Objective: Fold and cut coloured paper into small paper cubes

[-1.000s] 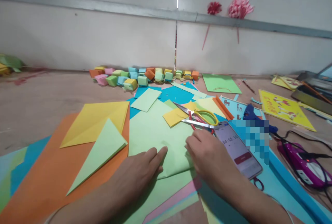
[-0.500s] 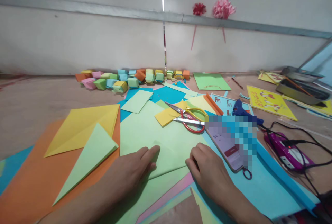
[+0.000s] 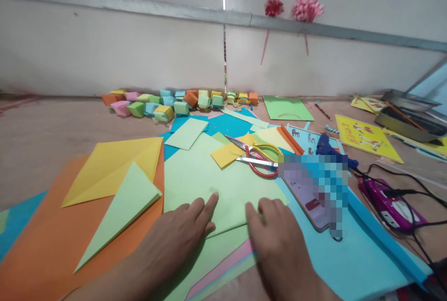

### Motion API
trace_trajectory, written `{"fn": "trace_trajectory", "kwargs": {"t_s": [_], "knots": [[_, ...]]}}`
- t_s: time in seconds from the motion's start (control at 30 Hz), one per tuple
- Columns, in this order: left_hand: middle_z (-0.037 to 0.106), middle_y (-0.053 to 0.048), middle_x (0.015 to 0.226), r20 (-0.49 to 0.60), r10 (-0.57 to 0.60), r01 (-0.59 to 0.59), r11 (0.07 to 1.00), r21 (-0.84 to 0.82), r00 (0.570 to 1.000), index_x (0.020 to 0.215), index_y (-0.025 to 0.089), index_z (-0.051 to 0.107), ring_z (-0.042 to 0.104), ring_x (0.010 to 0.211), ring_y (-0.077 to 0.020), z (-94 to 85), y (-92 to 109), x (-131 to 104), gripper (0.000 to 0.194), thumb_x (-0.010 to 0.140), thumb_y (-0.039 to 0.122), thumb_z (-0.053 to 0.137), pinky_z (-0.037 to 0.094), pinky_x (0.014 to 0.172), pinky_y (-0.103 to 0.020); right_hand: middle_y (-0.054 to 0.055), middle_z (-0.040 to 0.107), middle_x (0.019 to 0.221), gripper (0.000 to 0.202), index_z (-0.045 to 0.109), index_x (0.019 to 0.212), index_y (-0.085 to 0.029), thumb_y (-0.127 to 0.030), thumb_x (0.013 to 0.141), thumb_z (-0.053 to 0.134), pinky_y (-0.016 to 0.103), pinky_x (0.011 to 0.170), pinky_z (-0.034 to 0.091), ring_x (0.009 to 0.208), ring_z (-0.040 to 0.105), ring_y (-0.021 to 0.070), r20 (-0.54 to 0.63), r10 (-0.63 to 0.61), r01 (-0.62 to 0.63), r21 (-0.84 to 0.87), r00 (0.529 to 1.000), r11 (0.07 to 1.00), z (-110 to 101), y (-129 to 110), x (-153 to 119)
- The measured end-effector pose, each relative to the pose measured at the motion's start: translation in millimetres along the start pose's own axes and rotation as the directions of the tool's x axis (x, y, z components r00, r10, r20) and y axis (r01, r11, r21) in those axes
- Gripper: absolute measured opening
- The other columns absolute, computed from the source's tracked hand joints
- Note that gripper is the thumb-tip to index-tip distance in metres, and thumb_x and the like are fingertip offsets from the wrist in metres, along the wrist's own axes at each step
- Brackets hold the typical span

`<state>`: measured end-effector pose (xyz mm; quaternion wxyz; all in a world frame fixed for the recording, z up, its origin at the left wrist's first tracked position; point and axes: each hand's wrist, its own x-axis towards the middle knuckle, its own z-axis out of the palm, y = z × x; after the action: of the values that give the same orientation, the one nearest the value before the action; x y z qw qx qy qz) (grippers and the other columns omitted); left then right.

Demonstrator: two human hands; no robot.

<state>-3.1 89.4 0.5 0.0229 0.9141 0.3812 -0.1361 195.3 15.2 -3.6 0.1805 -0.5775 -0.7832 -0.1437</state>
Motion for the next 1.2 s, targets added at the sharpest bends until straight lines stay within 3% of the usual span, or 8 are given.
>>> {"fn": "trace_trajectory", "kwargs": {"t_s": [0.1, 0.27, 0.57, 0.8, 0.97, 1.1, 1.2], "knots": [[0.063, -0.010, 0.093, -0.014, 0.006, -0.006, 1.000, 0.016, 1.000, 0.148, 0.011, 0.034, 0.063, 0.071, -0.0222, 1.8, 0, 0, 0.051, 0.099, 0.021, 0.042, 0.034, 0.044, -0.028, 0.008, 0.058, 0.074, 0.031, 0.061, 0.115, -0.009, -0.006, 0.090, 0.043, 0.034, 0.059, 0.035, 0.066, 0.048, 0.0206, 0.006, -0.174, 0.174, -0.007, 0.985, 0.985, 0, -30, 2], [0.063, -0.008, 0.091, -0.010, 0.013, -0.013, 0.998, 0.054, 1.000, 0.149, 0.012, 0.034, 0.063, 0.070, -0.0213, 5.2, -1, -1, 0.053, 0.097, 0.016, 0.043, 0.036, 0.043, -0.028, 0.005, 0.053, 0.062, 0.028, 0.065, 0.100, -0.004, 0.001, 0.084, 0.042, 0.034, 0.053, 0.025, 0.058, 0.041, 0.0187, -0.065, -0.166, 0.157, -0.127, 0.984, 0.979, 11, -56, 6], [0.062, -0.006, 0.087, -0.087, 0.022, -0.015, 0.997, 0.081, 0.996, 0.147, 0.013, 0.039, 0.062, 0.066, -0.0198, 9.4, -1, -1, 0.052, 0.096, 0.020, 0.048, 0.037, 0.042, -0.028, 0.004, 0.054, 0.067, 0.036, 0.060, 0.118, -0.006, -0.006, 0.085, 0.046, 0.035, 0.058, 0.020, 0.061, 0.043, 0.0200, 0.072, -0.128, 0.140, -0.189, 0.989, 0.972, 10, -40, -14], [0.062, -0.006, 0.087, -0.063, 0.028, -0.023, 0.998, 0.066, 0.998, 0.147, 0.012, 0.038, 0.062, 0.066, -0.0202, 8.8, -2, -1, 0.053, 0.096, 0.020, 0.048, 0.035, 0.040, -0.028, 0.005, 0.054, 0.065, 0.040, 0.061, 0.114, -0.003, -0.002, 0.078, 0.044, 0.036, 0.058, 0.023, 0.059, 0.044, 0.0211, 0.093, -0.115, 0.136, -0.264, 0.989, 0.955, 4, -31, -24], [0.062, -0.007, 0.088, -0.048, 0.041, -0.037, 0.997, 0.075, 0.998, 0.148, 0.011, 0.036, 0.062, 0.065, -0.0198, 7.7, -2, -1, 0.052, 0.097, 0.020, 0.046, 0.030, 0.040, -0.028, 0.008, 0.055, 0.068, 0.037, 0.062, 0.109, -0.005, -0.003, 0.076, 0.046, 0.037, 0.062, 0.030, 0.065, 0.046, 0.0224, 0.106, -0.027, 0.059, -0.312, 0.994, 0.948, -10, -20, -28], [0.063, -0.007, 0.087, -0.051, 0.035, -0.031, 0.996, 0.087, 0.998, 0.148, 0.012, 0.037, 0.061, 0.065, -0.0186, 8.3, -1, -1, 0.052, 0.098, 0.020, 0.046, 0.028, 0.041, -0.028, 0.006, 0.054, 0.069, 0.045, 0.058, 0.122, -0.006, -0.007, 0.079, 0.048, 0.036, 0.059, 0.029, 0.063, 0.044, 0.0217, 0.118, -0.074, 0.102, -0.249, 0.990, 0.963, -8, -26, -18], [0.063, -0.007, 0.088, -0.071, 0.031, -0.025, 0.996, 0.090, 0.997, 0.147, 0.012, 0.039, 0.061, 0.065, -0.0181, 9.2, -2, -1, 0.051, 0.097, 0.019, 0.047, 0.030, 0.041, -0.027, 0.006, 0.054, 0.071, 0.052, 0.058, 0.125, -0.004, -0.006, 0.073, 0.052, 0.036, 0.058, 0.028, 0.064, 0.045, 0.0223, 0.156, -0.077, 0.114, -0.239, 0.985, 0.964, 2, -35, -13]]}}
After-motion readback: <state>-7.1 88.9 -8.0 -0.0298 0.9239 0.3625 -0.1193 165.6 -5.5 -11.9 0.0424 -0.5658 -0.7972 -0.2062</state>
